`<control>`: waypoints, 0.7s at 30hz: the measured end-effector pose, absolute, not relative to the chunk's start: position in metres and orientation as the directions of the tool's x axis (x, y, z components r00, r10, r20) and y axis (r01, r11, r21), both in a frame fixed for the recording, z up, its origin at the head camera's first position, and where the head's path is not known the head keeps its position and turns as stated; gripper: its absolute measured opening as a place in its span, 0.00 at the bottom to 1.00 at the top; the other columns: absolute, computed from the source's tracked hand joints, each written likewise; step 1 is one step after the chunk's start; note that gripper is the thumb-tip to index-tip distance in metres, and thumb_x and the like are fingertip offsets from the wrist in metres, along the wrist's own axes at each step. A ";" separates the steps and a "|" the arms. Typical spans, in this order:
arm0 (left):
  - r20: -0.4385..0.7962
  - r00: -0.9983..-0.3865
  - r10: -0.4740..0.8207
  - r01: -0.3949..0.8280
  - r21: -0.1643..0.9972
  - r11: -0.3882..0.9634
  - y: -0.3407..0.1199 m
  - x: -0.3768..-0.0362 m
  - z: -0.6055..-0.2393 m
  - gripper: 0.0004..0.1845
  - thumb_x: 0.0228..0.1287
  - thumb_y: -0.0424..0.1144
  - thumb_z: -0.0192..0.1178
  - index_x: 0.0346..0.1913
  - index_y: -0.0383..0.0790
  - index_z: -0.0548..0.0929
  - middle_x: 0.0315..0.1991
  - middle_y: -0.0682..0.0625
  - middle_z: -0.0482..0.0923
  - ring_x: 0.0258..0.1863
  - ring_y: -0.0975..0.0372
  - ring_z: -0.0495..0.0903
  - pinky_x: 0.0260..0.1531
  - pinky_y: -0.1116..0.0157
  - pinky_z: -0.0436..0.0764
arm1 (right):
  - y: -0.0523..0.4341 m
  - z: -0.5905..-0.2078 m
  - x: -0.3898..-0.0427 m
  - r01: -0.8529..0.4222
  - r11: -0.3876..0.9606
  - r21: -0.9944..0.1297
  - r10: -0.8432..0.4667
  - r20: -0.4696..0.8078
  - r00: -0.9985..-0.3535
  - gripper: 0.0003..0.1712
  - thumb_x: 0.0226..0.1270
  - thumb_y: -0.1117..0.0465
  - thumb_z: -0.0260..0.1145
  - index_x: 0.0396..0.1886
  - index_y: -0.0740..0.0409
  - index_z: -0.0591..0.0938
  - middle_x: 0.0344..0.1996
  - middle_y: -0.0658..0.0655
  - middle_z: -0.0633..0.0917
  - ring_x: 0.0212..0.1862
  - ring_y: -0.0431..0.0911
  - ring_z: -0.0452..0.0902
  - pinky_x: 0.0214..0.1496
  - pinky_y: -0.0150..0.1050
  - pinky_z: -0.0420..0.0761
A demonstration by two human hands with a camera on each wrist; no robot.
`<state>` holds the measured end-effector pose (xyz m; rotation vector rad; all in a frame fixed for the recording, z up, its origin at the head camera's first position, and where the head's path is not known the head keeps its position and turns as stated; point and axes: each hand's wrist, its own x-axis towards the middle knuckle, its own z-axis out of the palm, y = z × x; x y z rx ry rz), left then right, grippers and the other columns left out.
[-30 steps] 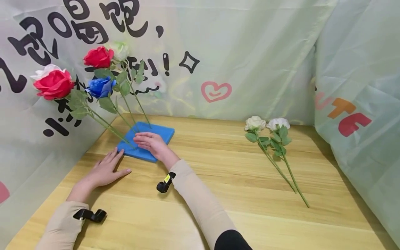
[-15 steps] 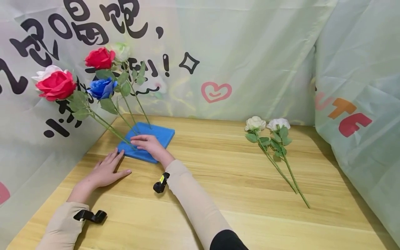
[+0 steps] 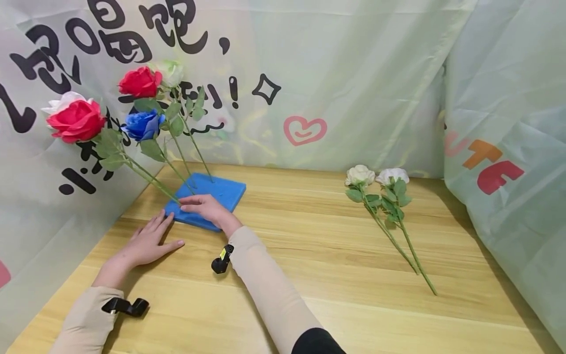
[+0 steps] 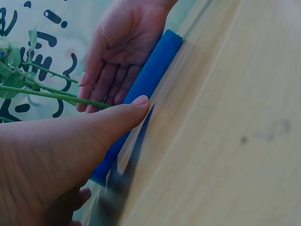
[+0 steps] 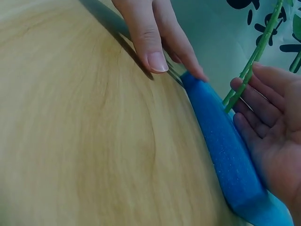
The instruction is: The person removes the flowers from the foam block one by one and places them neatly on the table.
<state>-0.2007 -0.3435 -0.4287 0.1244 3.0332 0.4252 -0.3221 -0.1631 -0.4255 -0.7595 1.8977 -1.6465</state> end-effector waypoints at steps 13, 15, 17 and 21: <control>-0.073 -0.993 0.089 0.066 0.270 0.961 -0.345 -0.201 -0.427 0.53 0.63 0.70 0.51 0.78 0.37 0.46 0.78 0.31 0.37 0.75 0.33 0.42 0.64 0.26 0.44 | -0.174 -0.422 -0.315 -0.108 0.135 -0.985 -0.607 0.003 -0.794 0.16 0.67 0.58 0.66 0.52 0.55 0.86 0.52 0.54 0.86 0.50 0.41 0.81 0.55 0.35 0.79; -0.069 -0.994 0.089 0.068 0.266 0.962 -0.344 -0.201 -0.428 0.53 0.63 0.70 0.51 0.78 0.37 0.47 0.77 0.31 0.37 0.75 0.33 0.42 0.64 0.26 0.45 | -0.175 -0.422 -0.315 -0.097 0.127 -0.987 -0.580 0.005 -0.815 0.13 0.66 0.58 0.68 0.48 0.55 0.87 0.50 0.53 0.87 0.47 0.39 0.80 0.52 0.34 0.79; -0.068 -0.994 0.089 0.068 0.261 0.963 -0.344 -0.201 -0.428 0.53 0.63 0.70 0.51 0.78 0.37 0.47 0.77 0.31 0.38 0.75 0.33 0.43 0.64 0.26 0.46 | -0.177 -0.422 -0.314 -0.088 0.123 -0.988 -0.558 0.004 -0.830 0.12 0.65 0.57 0.68 0.46 0.54 0.88 0.48 0.52 0.87 0.47 0.38 0.80 0.50 0.34 0.78; -0.067 -0.994 0.090 0.069 0.258 0.964 -0.344 -0.201 -0.429 0.53 0.63 0.70 0.51 0.78 0.37 0.47 0.77 0.31 0.38 0.75 0.33 0.43 0.64 0.27 0.47 | -0.178 -0.424 -0.315 -0.059 0.113 -0.992 -0.521 -0.008 -0.854 0.11 0.65 0.56 0.68 0.44 0.53 0.89 0.49 0.50 0.87 0.50 0.39 0.79 0.52 0.37 0.77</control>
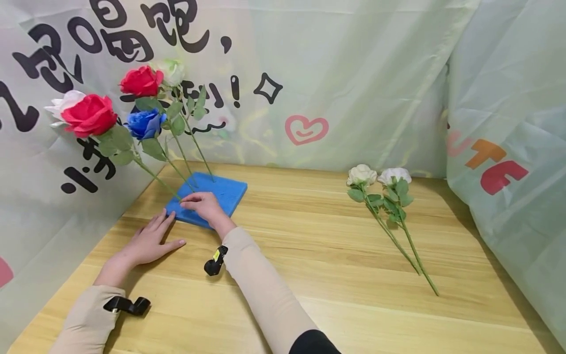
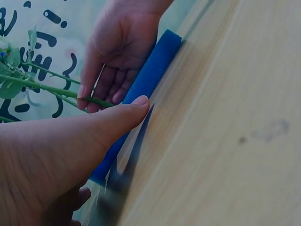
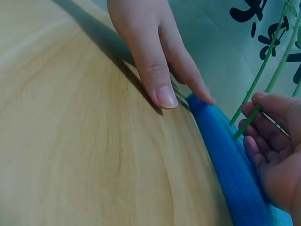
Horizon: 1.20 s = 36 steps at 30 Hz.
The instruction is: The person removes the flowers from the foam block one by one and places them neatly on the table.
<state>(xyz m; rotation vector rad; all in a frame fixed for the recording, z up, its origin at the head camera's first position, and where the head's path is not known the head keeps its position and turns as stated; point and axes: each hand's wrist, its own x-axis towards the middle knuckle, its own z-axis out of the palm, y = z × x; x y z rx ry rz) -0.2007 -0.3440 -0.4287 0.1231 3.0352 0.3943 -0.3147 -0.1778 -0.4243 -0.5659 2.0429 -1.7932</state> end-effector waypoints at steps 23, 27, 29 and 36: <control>-0.083 -0.994 0.078 0.053 0.276 0.960 -0.343 -0.201 -0.426 0.53 0.62 0.71 0.51 0.78 0.39 0.47 0.78 0.32 0.37 0.75 0.34 0.42 0.64 0.27 0.45 | -0.176 -0.434 -0.319 -0.007 -0.161 -0.987 -0.432 0.077 -0.899 0.13 0.69 0.62 0.63 0.49 0.62 0.86 0.49 0.61 0.87 0.51 0.44 0.84 0.54 0.39 0.83; -0.078 -0.994 0.081 0.057 0.273 0.960 -0.344 -0.201 -0.429 0.54 0.62 0.71 0.51 0.78 0.38 0.47 0.78 0.32 0.37 0.75 0.34 0.42 0.64 0.26 0.44 | -0.176 -0.434 -0.317 -0.032 -0.233 -0.972 -0.392 0.124 -0.912 0.14 0.68 0.63 0.64 0.49 0.64 0.85 0.50 0.65 0.86 0.50 0.46 0.86 0.55 0.44 0.82; -0.076 -0.994 0.083 0.059 0.273 0.960 -0.345 -0.201 -0.430 0.54 0.62 0.71 0.51 0.78 0.38 0.46 0.78 0.32 0.37 0.75 0.33 0.42 0.64 0.26 0.44 | -0.175 -0.435 -0.316 -0.028 -0.286 -0.958 -0.362 0.135 -0.922 0.14 0.68 0.64 0.65 0.50 0.65 0.85 0.50 0.68 0.85 0.48 0.45 0.87 0.54 0.44 0.83; -0.052 -0.995 0.086 0.069 0.280 0.958 -0.345 -0.201 -0.433 0.53 0.62 0.70 0.52 0.78 0.38 0.47 0.78 0.31 0.38 0.75 0.33 0.43 0.63 0.26 0.44 | -0.167 -0.436 -0.318 0.028 -0.449 -0.893 -0.311 0.127 -0.942 0.17 0.68 0.68 0.63 0.54 0.68 0.82 0.36 0.57 0.90 0.36 0.38 0.86 0.45 0.37 0.86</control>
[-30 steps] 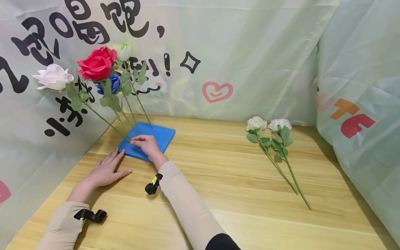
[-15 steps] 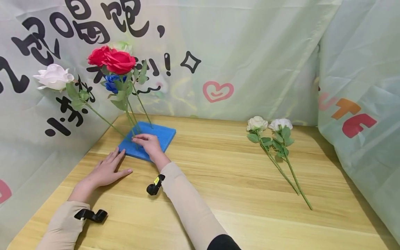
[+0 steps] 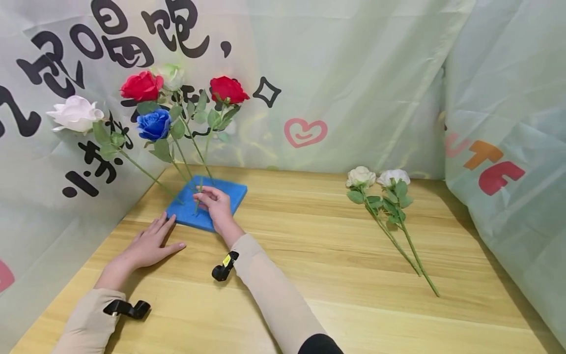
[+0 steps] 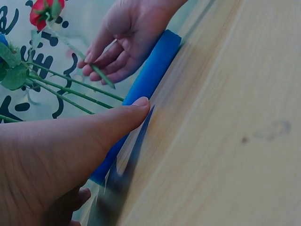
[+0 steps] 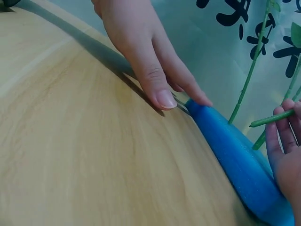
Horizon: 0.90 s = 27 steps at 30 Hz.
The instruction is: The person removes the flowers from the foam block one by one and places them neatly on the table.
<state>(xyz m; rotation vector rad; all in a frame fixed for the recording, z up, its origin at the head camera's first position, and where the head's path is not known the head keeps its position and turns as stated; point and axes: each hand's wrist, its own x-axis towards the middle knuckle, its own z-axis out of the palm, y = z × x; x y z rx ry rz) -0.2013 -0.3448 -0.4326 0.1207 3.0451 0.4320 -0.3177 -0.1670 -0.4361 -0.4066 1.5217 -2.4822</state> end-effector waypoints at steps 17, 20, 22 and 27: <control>-0.060 -0.994 0.093 0.072 0.288 0.955 -0.347 -0.200 -0.433 0.54 0.63 0.70 0.51 0.78 0.39 0.45 0.78 0.32 0.36 0.75 0.33 0.41 0.63 0.26 0.43 | -0.125 -0.414 -0.301 0.116 -0.500 -0.859 -0.369 0.090 -0.925 0.19 0.70 0.69 0.59 0.60 0.69 0.76 0.29 0.46 0.87 0.36 0.39 0.85 0.42 0.34 0.86; -0.059 -0.994 0.096 0.076 0.287 0.955 -0.347 -0.200 -0.434 0.54 0.63 0.71 0.51 0.78 0.39 0.45 0.78 0.32 0.36 0.75 0.34 0.41 0.63 0.26 0.43 | -0.112 -0.411 -0.295 0.133 -0.487 -0.863 -0.391 0.079 -0.917 0.19 0.71 0.70 0.58 0.60 0.70 0.75 0.30 0.46 0.87 0.36 0.39 0.85 0.42 0.35 0.86; -0.060 -0.993 0.098 0.077 0.284 0.956 -0.347 -0.200 -0.435 0.54 0.62 0.71 0.51 0.79 0.40 0.45 0.78 0.32 0.35 0.75 0.34 0.41 0.63 0.26 0.43 | -0.103 -0.410 -0.290 0.144 -0.473 -0.869 -0.412 0.074 -0.908 0.20 0.72 0.70 0.57 0.61 0.71 0.74 0.30 0.47 0.87 0.36 0.40 0.85 0.43 0.36 0.86; -0.053 -0.993 0.104 0.085 0.285 0.955 -0.349 -0.200 -0.437 0.54 0.62 0.71 0.51 0.79 0.40 0.44 0.78 0.33 0.35 0.75 0.34 0.41 0.63 0.26 0.43 | -0.080 -0.409 -0.278 0.169 -0.417 -0.893 -0.458 0.046 -0.888 0.22 0.72 0.69 0.56 0.64 0.74 0.70 0.31 0.48 0.86 0.38 0.41 0.84 0.50 0.42 0.85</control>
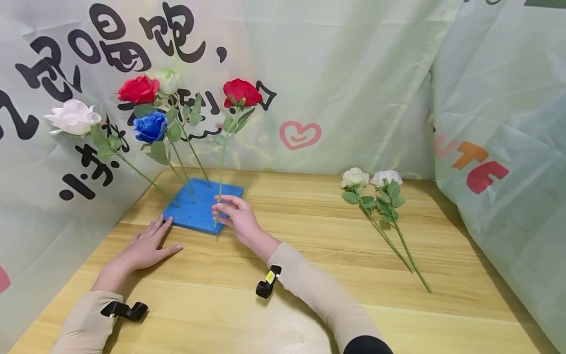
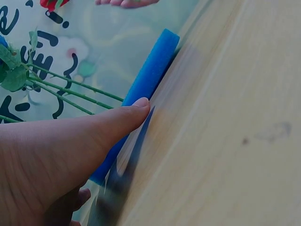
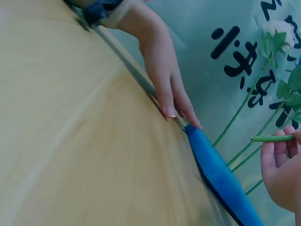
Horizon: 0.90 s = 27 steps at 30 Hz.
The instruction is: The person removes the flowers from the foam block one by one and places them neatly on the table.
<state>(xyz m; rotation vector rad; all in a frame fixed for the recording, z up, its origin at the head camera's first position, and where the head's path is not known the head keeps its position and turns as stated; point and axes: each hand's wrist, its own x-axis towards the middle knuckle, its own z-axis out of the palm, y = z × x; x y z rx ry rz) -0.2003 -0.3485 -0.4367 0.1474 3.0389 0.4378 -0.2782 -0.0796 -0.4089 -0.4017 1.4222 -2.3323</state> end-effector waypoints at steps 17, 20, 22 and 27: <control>-0.062 -0.992 0.109 0.086 0.293 0.952 -0.347 -0.199 -0.434 0.53 0.63 0.70 0.51 0.79 0.41 0.43 0.78 0.32 0.35 0.75 0.34 0.41 0.64 0.26 0.42 | -0.022 -0.420 -0.230 0.323 -0.282 -0.904 -0.547 -0.125 -0.828 0.24 0.68 0.71 0.57 0.63 0.72 0.70 0.34 0.50 0.87 0.42 0.43 0.84 0.49 0.41 0.84; -0.065 -0.992 0.108 0.084 0.294 0.952 -0.347 -0.199 -0.433 0.53 0.64 0.69 0.51 0.79 0.40 0.43 0.78 0.32 0.35 0.75 0.34 0.41 0.64 0.26 0.42 | -0.011 -0.421 -0.225 0.350 -0.277 -0.895 -0.557 -0.148 -0.818 0.23 0.68 0.71 0.58 0.63 0.70 0.72 0.33 0.49 0.87 0.41 0.43 0.85 0.49 0.40 0.84; -0.067 -0.992 0.107 0.083 0.295 0.952 -0.347 -0.199 -0.432 0.53 0.64 0.69 0.51 0.79 0.40 0.43 0.78 0.32 0.35 0.75 0.34 0.40 0.64 0.27 0.41 | -0.003 -0.421 -0.222 0.362 -0.279 -0.889 -0.556 -0.158 -0.816 0.22 0.69 0.70 0.58 0.61 0.68 0.73 0.33 0.49 0.87 0.41 0.44 0.85 0.49 0.40 0.84; -0.074 -0.992 0.106 0.079 0.297 0.951 -0.346 -0.198 -0.432 0.53 0.64 0.69 0.51 0.79 0.41 0.43 0.78 0.33 0.34 0.75 0.34 0.40 0.64 0.27 0.41 | 0.019 -0.419 -0.217 0.397 -0.289 -0.871 -0.552 -0.187 -0.812 0.20 0.70 0.69 0.58 0.60 0.66 0.75 0.34 0.49 0.87 0.41 0.43 0.85 0.49 0.40 0.85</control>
